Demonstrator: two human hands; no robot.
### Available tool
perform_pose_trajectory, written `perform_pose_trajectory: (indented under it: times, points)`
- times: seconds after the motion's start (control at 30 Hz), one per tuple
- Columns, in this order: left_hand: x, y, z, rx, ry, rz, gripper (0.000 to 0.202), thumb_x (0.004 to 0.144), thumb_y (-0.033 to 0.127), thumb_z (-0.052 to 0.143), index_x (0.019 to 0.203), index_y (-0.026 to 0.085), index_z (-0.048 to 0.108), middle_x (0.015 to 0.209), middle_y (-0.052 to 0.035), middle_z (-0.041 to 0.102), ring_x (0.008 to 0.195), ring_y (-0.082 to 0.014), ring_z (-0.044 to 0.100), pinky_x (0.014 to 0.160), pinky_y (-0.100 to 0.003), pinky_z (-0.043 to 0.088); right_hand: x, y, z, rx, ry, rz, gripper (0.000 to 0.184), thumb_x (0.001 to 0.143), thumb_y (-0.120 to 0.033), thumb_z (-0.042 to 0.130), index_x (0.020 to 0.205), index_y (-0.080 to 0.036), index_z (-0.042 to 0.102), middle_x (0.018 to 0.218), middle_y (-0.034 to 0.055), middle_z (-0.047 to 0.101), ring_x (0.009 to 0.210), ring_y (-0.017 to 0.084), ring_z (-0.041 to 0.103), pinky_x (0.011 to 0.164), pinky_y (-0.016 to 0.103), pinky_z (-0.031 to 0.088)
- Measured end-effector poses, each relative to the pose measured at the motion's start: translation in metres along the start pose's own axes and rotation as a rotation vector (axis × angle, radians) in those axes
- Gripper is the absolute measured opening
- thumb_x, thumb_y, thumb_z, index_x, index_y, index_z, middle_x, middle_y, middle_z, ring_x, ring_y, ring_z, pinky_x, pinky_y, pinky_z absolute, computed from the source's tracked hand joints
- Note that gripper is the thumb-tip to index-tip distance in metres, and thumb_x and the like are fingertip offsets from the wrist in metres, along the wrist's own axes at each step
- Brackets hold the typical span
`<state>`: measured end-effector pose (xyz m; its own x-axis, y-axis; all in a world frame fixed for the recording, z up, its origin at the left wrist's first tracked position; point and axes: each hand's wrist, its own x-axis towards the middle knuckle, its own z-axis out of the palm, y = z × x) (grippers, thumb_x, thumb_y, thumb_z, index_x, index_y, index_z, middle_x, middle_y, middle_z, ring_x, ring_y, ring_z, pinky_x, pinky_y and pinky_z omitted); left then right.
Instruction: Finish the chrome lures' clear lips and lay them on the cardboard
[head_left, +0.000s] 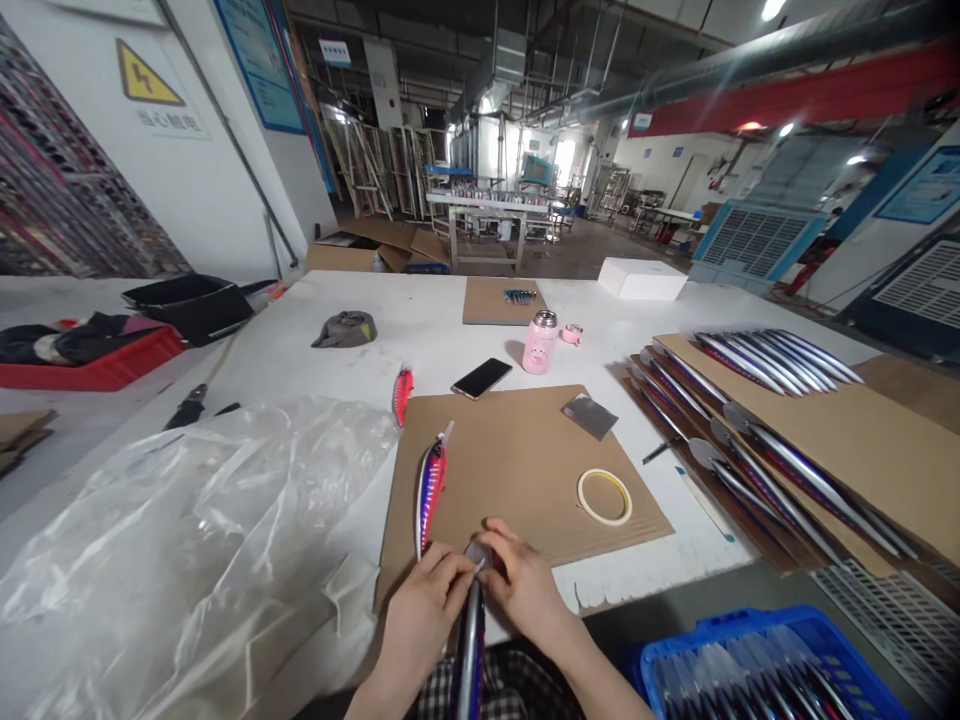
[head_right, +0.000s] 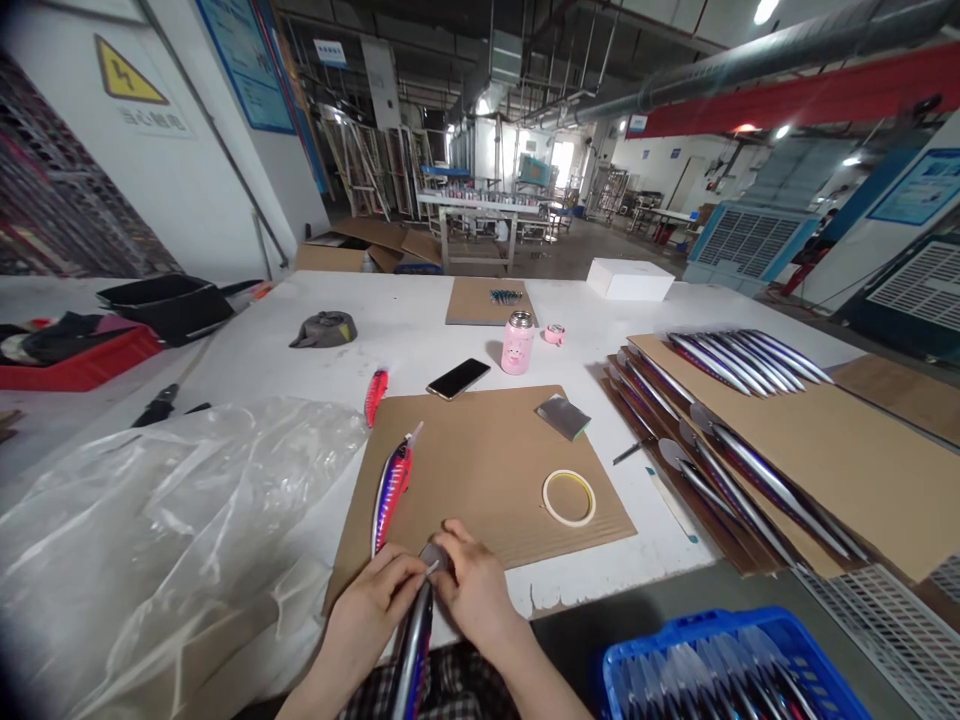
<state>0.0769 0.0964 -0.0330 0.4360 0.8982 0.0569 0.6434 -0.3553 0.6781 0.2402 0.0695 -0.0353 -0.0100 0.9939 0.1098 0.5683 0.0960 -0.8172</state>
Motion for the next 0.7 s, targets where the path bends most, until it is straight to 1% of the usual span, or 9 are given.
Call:
perform_pose_trajectory:
  times: [0.07,0.1,0.17,0.23,0.33,0.4,0.53,0.6,0.7]
  points:
    - [-0.001,-0.001,0.000,0.012,0.002,-0.005,0.021,0.091,0.028,0.042,0.081,0.024,0.060,0.090,-0.0001,0.060,0.080,-0.0154,0.062,0.073,-0.027,0.046,0.002,-0.001,-0.002,0.005,-0.031,-0.009,0.023,0.072,-0.002,0.059,0.085,-0.019,0.068,0.115,0.0099,0.067,0.111,0.022,0.060,0.090,0.031,0.046]
    - [-0.002,-0.001,0.000,0.016,0.002,-0.007,0.021,0.091,0.028,0.042,0.081,0.024,0.060,0.089,0.0001,0.060,0.079,-0.0154,0.062,0.072,-0.027,0.046,0.003,-0.001,-0.003,0.008,-0.041,-0.012,0.018,0.073,-0.002,0.059,0.075,-0.019,0.067,0.104,0.0087,0.069,0.104,0.022,0.063,0.085,0.029,0.047]
    - [-0.003,-0.001,0.000,0.024,0.001,-0.009,0.020,0.091,0.028,0.042,0.080,0.024,0.059,0.088,0.0006,0.060,0.078,-0.0153,0.062,0.071,-0.027,0.045,0.004,-0.002,-0.005,0.021,-0.058,-0.025,0.019,0.072,0.000,0.059,0.066,-0.018,0.063,0.089,0.0049,0.069,0.090,0.018,0.065,0.076,0.025,0.047]
    - [-0.003,-0.002,0.000,0.030,0.000,-0.011,0.020,0.091,0.027,0.042,0.080,0.024,0.059,0.087,0.0009,0.060,0.077,-0.0151,0.062,0.070,-0.027,0.045,0.004,-0.004,-0.008,0.037,-0.083,-0.049,0.019,0.073,-0.001,0.061,0.066,-0.018,0.062,0.087,0.0018,0.066,0.082,0.015,0.064,0.072,0.022,0.045]
    - [-0.002,-0.002,0.000,0.037,-0.001,-0.014,0.021,0.091,0.027,0.042,0.080,0.024,0.059,0.087,0.0007,0.060,0.078,-0.0154,0.062,0.071,-0.028,0.045,0.003,-0.005,-0.013,0.059,-0.111,-0.076,0.020,0.078,-0.003,0.056,0.070,-0.020,0.063,0.088,-0.0006,0.065,0.081,0.013,0.063,0.074,0.020,0.044]
    - [-0.002,-0.002,0.000,0.042,-0.002,-0.013,0.021,0.091,0.028,0.041,0.080,0.023,0.059,0.087,0.0002,0.060,0.078,-0.0159,0.062,0.071,-0.028,0.045,0.004,-0.005,-0.014,0.061,-0.102,-0.073,0.023,0.081,-0.003,0.051,0.071,-0.020,0.063,0.085,-0.0011,0.065,0.081,0.012,0.062,0.075,0.019,0.043]
    - [-0.001,-0.002,0.001,0.046,0.001,-0.018,0.021,0.090,0.026,0.042,0.079,0.023,0.059,0.087,-0.0001,0.060,0.078,-0.0161,0.062,0.071,-0.028,0.045,0.005,-0.006,-0.007,0.042,-0.066,-0.041,0.025,0.075,0.001,0.051,0.065,-0.019,0.062,0.077,-0.0015,0.064,0.073,0.012,0.062,0.068,0.018,0.043]
    - [-0.001,-0.001,0.001,0.046,0.005,-0.024,0.021,0.090,0.025,0.042,0.079,0.023,0.059,0.086,0.0002,0.061,0.077,-0.0160,0.062,0.070,-0.028,0.046,0.005,-0.005,-0.002,0.022,-0.039,-0.018,0.024,0.072,0.001,0.052,0.064,-0.019,0.063,0.079,-0.0004,0.066,0.074,0.013,0.063,0.069,0.020,0.044]
    - [-0.001,0.001,0.000,0.042,0.016,-0.037,0.022,0.089,0.025,0.041,0.078,0.023,0.060,0.087,-0.0004,0.062,0.078,-0.0172,0.063,0.070,-0.030,0.047,0.004,-0.004,0.004,-0.011,0.004,0.014,0.024,0.069,0.000,0.052,0.065,-0.019,0.065,0.087,0.0022,0.069,0.080,0.016,0.065,0.074,0.023,0.044]
